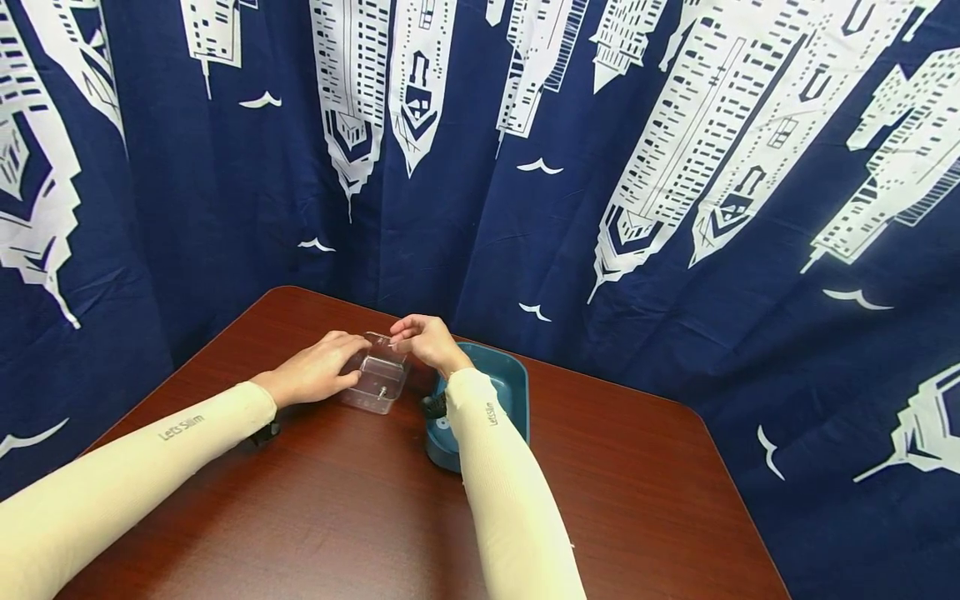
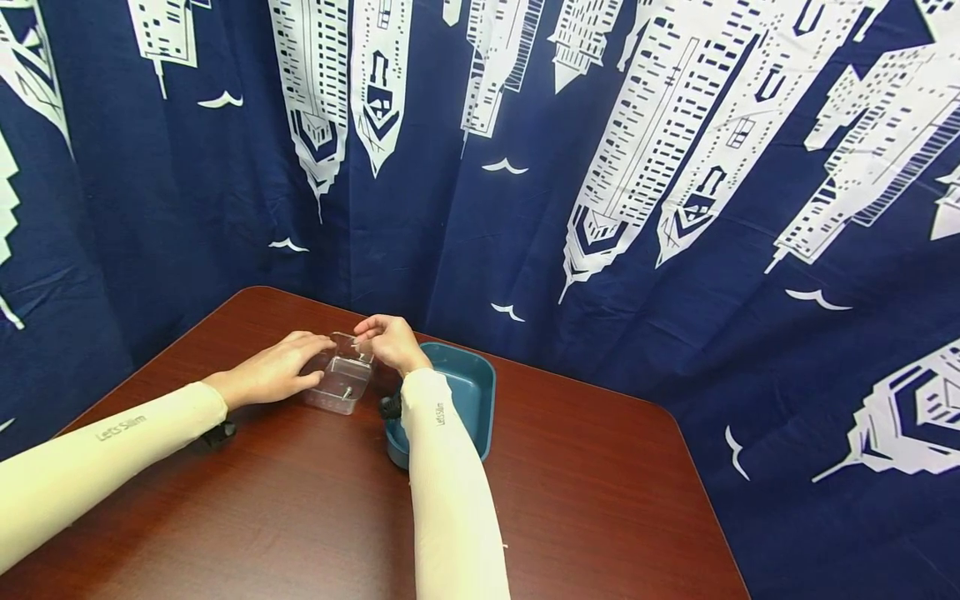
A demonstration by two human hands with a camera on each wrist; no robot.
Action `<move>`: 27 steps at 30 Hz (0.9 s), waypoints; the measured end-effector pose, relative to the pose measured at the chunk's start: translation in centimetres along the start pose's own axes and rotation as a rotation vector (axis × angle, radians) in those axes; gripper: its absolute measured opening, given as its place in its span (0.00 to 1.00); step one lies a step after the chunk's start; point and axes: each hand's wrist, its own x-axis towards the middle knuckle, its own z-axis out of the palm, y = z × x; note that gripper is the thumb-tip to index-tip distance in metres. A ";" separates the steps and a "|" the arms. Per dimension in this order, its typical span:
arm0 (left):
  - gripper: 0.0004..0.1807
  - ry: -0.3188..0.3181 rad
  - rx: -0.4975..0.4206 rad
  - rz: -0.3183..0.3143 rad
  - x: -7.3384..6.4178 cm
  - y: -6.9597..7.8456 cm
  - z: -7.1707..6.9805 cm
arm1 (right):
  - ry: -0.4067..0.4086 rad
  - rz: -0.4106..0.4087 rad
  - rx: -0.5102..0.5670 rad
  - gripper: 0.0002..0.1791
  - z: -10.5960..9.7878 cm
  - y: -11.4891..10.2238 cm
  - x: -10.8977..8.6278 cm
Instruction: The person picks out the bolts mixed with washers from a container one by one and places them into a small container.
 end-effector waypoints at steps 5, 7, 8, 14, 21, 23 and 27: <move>0.29 -0.001 0.013 0.009 0.0 0.2 0.1 | -0.003 0.004 0.015 0.17 0.2 0.4 0.0; 0.29 -0.001 0.016 0.009 0.0 0.2 0.1 | 0.002 0.012 0.007 0.16 0.1 0.5 0.0; 0.29 -0.001 0.019 0.008 0.0 0.2 0.0 | 0.005 0.013 0.002 0.16 0.1 0.5 -0.1; 0.29 -0.004 0.013 -0.003 0.0 0.2 -0.2 | 0.011 0.005 -0.011 0.17 -0.4 0.5 -0.2; 0.29 -0.004 0.011 -0.011 0.0 0.0 -0.2 | 0.016 -0.008 0.018 0.13 -1.0 0.7 -0.4; 0.29 -0.008 0.013 -0.012 0.1 0.0 -0.2 | 0.018 -0.004 0.022 0.13 -1.1 0.7 -0.5; 0.29 -0.006 0.019 -0.003 0.1 -0.1 -0.2 | 0.027 -0.005 0.016 0.13 -1.4 0.7 -0.8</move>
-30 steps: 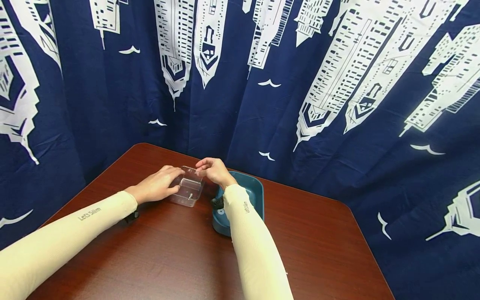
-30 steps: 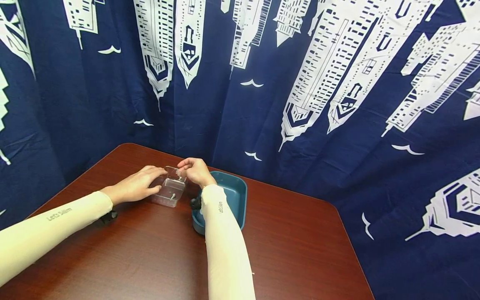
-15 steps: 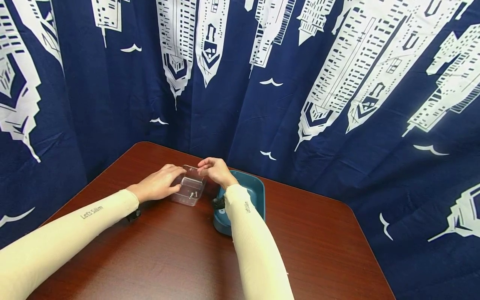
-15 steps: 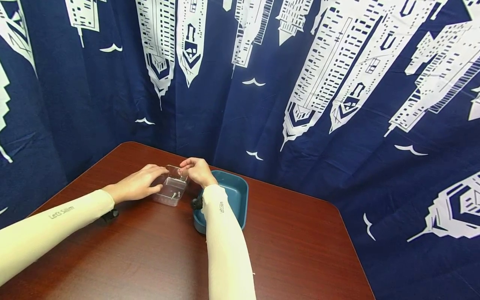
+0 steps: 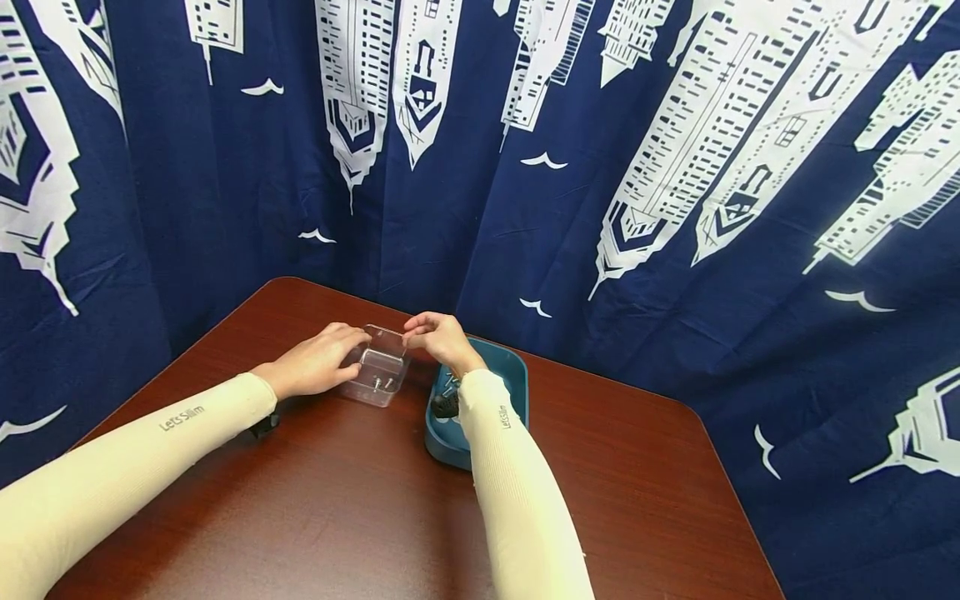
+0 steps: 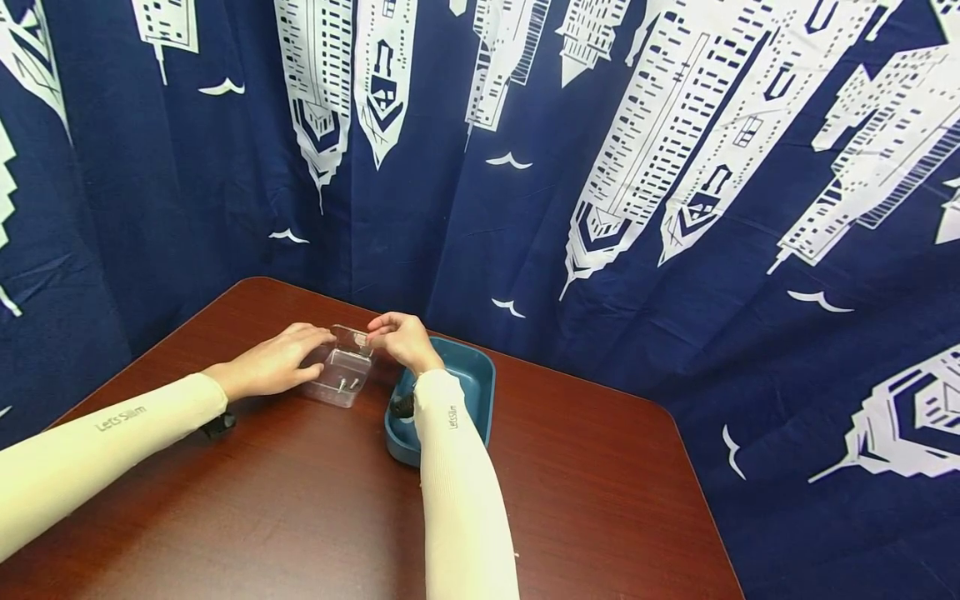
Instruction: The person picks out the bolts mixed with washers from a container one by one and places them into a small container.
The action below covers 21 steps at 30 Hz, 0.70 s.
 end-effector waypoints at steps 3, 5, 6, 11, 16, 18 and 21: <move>0.28 0.010 0.007 0.012 0.1 0.1 0.0 | 0.012 -0.005 -0.009 0.14 -0.4 0.1 -0.2; 0.28 0.015 0.011 0.020 0.2 0.1 -0.1 | 0.019 -0.004 -0.013 0.14 -0.8 0.3 -0.4; 0.28 0.016 0.013 0.024 0.2 0.1 -0.2 | 0.023 -0.004 -0.013 0.13 -0.9 0.4 -0.5; 0.28 0.017 0.023 0.025 0.2 0.3 -0.4 | 0.031 -0.002 -0.012 0.12 -1.8 0.7 -1.0; 0.28 0.024 0.031 0.035 0.5 0.5 -0.4 | 0.031 0.003 -0.008 0.16 -2.6 1.2 -1.7; 0.28 0.027 0.030 0.043 0.6 0.6 -0.3 | 0.035 0.008 -0.003 0.16 -2.9 1.4 -1.9; 0.29 0.027 0.030 0.055 0.8 0.9 -0.2 | 0.043 0.010 0.004 0.13 -3.3 1.6 -2.3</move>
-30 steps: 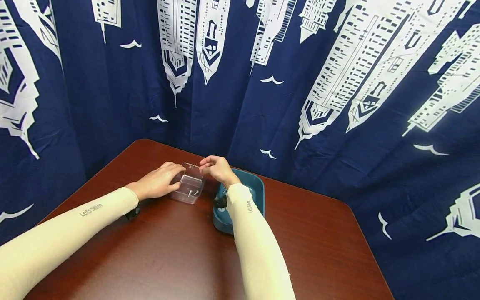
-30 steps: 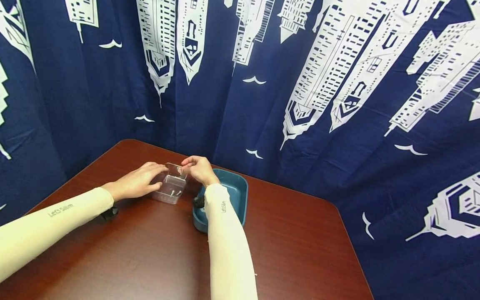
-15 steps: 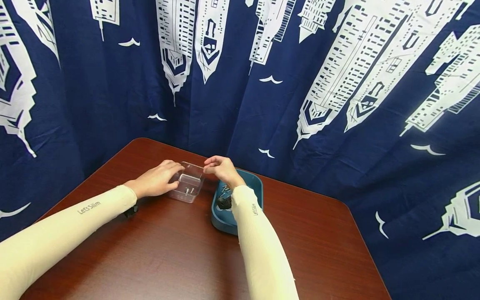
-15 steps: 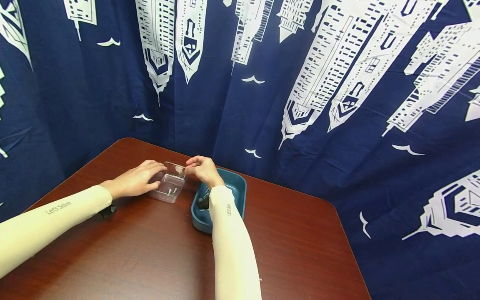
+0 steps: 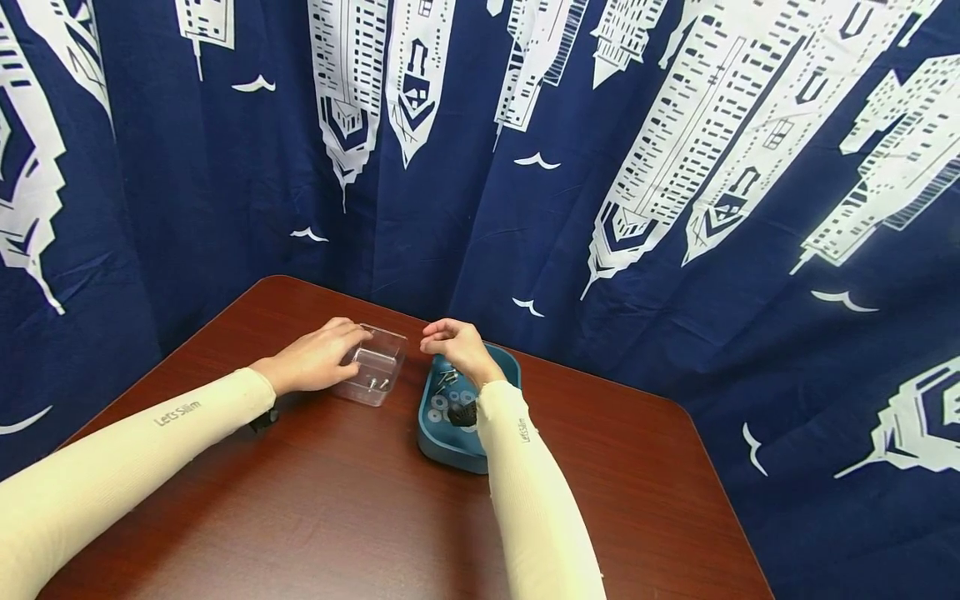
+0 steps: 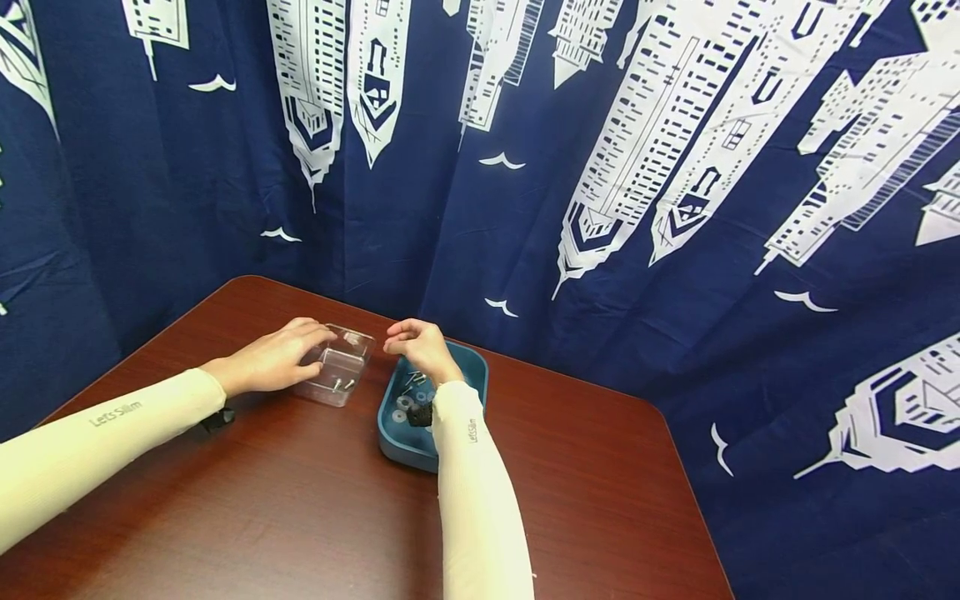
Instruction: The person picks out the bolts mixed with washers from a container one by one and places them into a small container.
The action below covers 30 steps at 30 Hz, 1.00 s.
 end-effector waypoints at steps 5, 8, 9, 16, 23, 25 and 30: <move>0.29 -0.002 -0.016 0.010 0.4 0.9 -0.1 | 0.005 0.013 0.021 0.11 -0.7 0.0 -0.4; 0.28 -0.002 -0.031 0.011 0.7 1.4 0.0 | 0.013 0.019 0.039 0.11 -1.1 0.1 -0.6; 0.28 -0.002 -0.034 0.012 0.8 1.6 0.0 | 0.017 0.018 0.043 0.11 -1.2 0.2 -0.6; 0.28 -0.018 -0.072 0.007 1.4 2.6 0.0 | 0.033 0.019 0.045 0.11 -2.0 0.6 -1.1; 0.28 -0.024 -0.081 0.025 2.2 3.6 0.5 | 0.051 0.035 0.043 0.14 -3.1 1.2 -1.5; 0.28 -0.023 -0.075 0.035 2.4 3.9 0.6 | 0.054 0.042 0.015 0.15 -3.3 1.4 -1.7; 0.28 -0.015 -0.071 0.055 2.8 4.7 0.8 | 0.053 0.034 -0.050 0.16 -3.9 1.7 -2.3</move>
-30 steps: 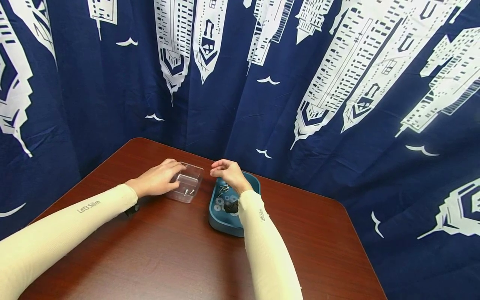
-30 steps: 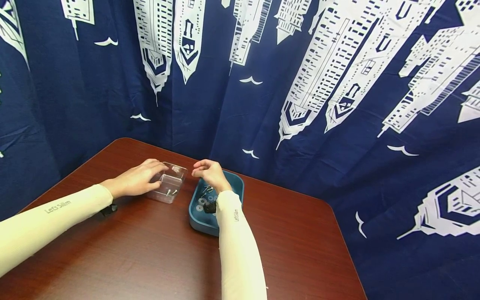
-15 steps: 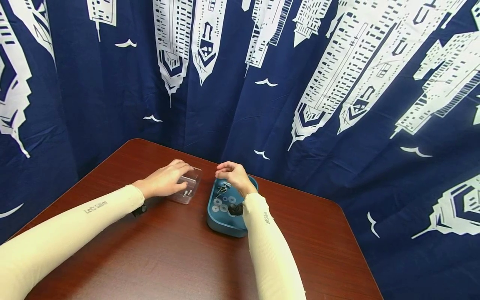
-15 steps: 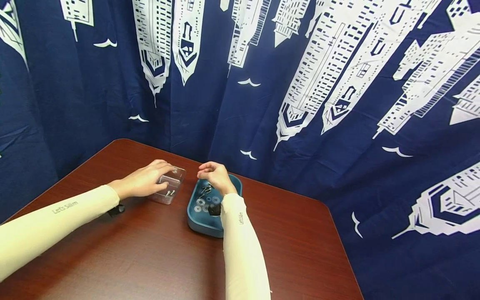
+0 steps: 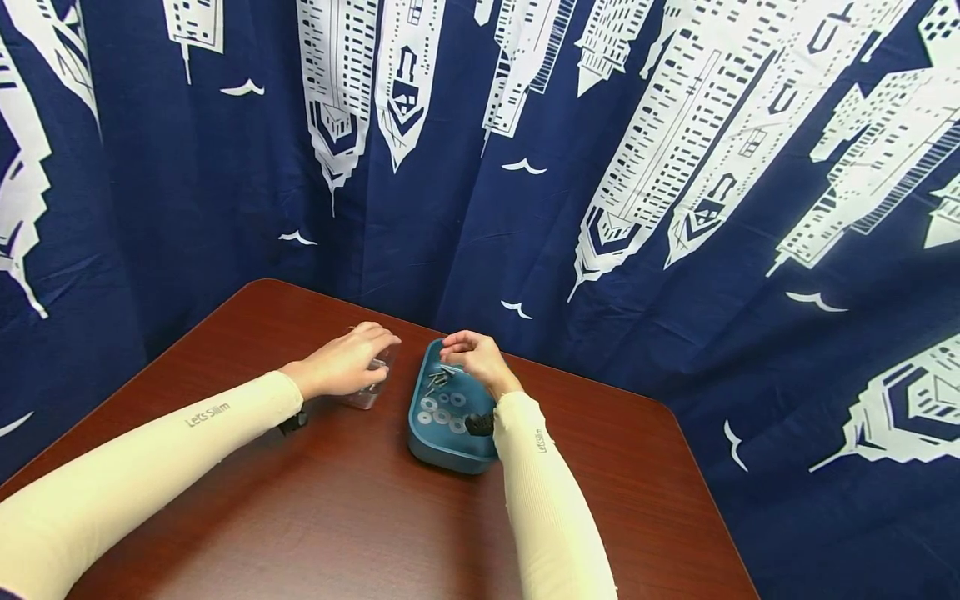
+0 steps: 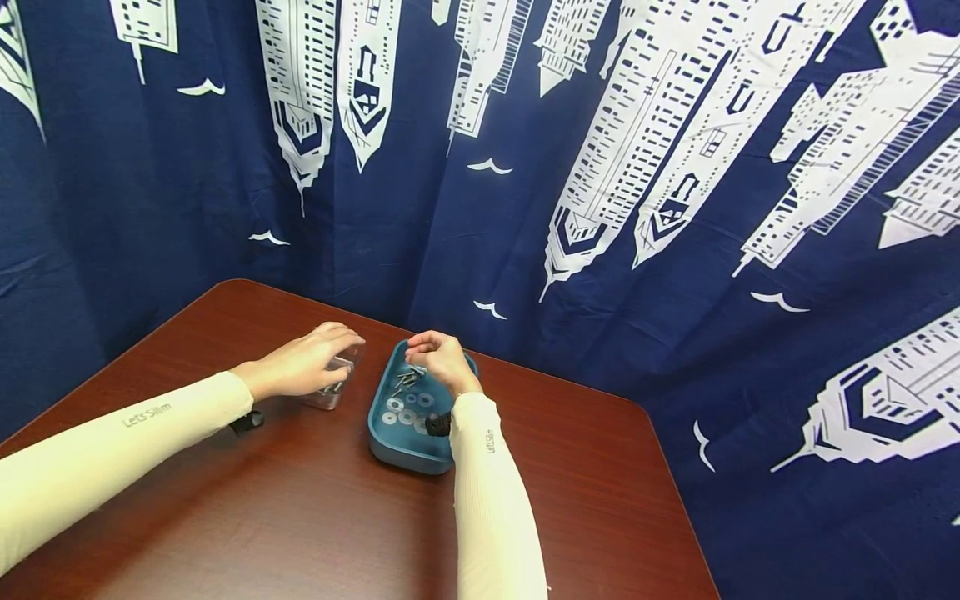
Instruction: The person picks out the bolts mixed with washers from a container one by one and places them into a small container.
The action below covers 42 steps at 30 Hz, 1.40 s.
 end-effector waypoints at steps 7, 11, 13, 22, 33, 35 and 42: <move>0.28 -0.018 -0.003 0.008 0.5 0.8 0.7 | 0.014 -0.014 0.019 0.17 -0.2 0.8 -0.1; 0.29 -0.041 -0.009 0.005 1.1 1.4 1.2 | 0.023 0.001 0.041 0.18 -0.3 1.2 -0.3; 0.29 -0.053 -0.017 0.005 1.3 1.8 1.5 | 0.031 0.007 0.040 0.18 -0.3 1.4 -0.3; 0.29 -0.073 -0.032 0.036 2.1 3.0 2.3 | 0.039 0.020 0.010 0.17 -0.3 2.2 -0.1; 0.30 -0.125 -0.028 0.052 2.8 4.1 3.2 | 0.052 0.046 -0.022 0.19 -0.4 2.9 -0.3; 0.31 -0.132 -0.032 0.053 2.9 4.1 3.3 | 0.052 0.049 -0.021 0.19 -0.4 3.0 -0.4; 0.30 -0.154 -0.025 0.043 2.9 4.1 3.8 | 0.051 0.056 0.000 0.18 -0.5 3.2 -0.7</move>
